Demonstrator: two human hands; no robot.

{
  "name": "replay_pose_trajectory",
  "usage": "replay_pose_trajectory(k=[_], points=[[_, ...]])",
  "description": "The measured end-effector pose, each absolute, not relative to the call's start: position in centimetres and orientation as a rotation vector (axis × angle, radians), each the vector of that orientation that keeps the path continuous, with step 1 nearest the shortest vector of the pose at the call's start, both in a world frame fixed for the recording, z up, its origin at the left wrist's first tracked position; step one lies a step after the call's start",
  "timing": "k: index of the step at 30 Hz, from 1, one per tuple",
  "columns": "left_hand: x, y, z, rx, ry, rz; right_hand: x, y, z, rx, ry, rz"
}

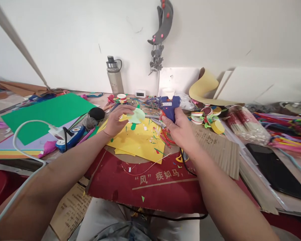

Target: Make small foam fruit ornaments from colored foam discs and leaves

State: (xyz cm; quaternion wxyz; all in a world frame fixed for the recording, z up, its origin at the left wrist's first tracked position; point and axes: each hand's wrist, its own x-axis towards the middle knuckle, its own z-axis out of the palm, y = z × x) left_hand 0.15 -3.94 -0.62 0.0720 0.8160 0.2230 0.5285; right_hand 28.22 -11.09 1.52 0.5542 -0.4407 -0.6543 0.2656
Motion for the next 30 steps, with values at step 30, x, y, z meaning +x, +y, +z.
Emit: replay_pose_trajectory(k=[30], points=[[0.2,-3.7,-0.9,2.698,0.596,1.721,28.1,-12.2,2.5,-1.297,-1.756,0.397]])
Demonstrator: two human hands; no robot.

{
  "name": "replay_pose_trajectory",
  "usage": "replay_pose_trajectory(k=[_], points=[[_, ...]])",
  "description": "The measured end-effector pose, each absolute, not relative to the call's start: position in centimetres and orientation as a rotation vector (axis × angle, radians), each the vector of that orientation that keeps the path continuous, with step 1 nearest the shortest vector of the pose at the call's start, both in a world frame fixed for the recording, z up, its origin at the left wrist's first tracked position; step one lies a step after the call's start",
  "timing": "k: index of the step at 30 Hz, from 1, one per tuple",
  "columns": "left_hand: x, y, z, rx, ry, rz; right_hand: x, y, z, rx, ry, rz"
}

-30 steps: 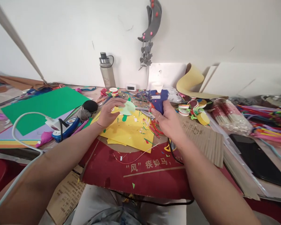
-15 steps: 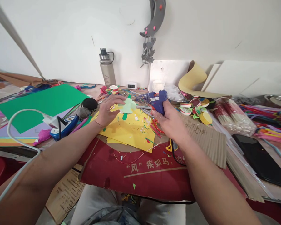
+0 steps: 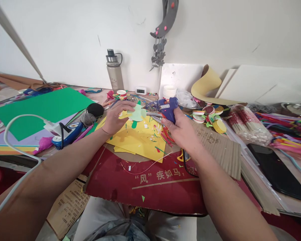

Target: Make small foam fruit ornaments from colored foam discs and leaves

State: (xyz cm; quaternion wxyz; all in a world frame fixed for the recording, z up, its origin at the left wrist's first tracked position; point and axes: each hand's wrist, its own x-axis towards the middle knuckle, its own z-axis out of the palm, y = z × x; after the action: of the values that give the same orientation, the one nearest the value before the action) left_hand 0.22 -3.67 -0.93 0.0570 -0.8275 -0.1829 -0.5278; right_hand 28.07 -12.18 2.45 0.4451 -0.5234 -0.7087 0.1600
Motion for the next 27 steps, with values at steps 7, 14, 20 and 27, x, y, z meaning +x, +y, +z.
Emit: replay_pose_trajectory(k=[7,14,20,27], points=[[0.2,-3.8,-0.8,-2.499,-0.570,-1.595,28.1,-12.1,2.4,-1.322,-1.736,0.404],[0.3,-3.7,-0.9,-2.500,-0.566,-1.604,28.1,-12.1,2.3,-1.304,-1.719,0.436],[0.4,-3.7,-1.0,-2.497,-0.517,-1.653,28.2,-12.0,2.4,-1.291,-1.701,0.442],[0.6,-3.6,-0.6,-2.442,-0.556,-1.734,28.7,-10.8,1.7,-1.240,-1.587,0.568]])
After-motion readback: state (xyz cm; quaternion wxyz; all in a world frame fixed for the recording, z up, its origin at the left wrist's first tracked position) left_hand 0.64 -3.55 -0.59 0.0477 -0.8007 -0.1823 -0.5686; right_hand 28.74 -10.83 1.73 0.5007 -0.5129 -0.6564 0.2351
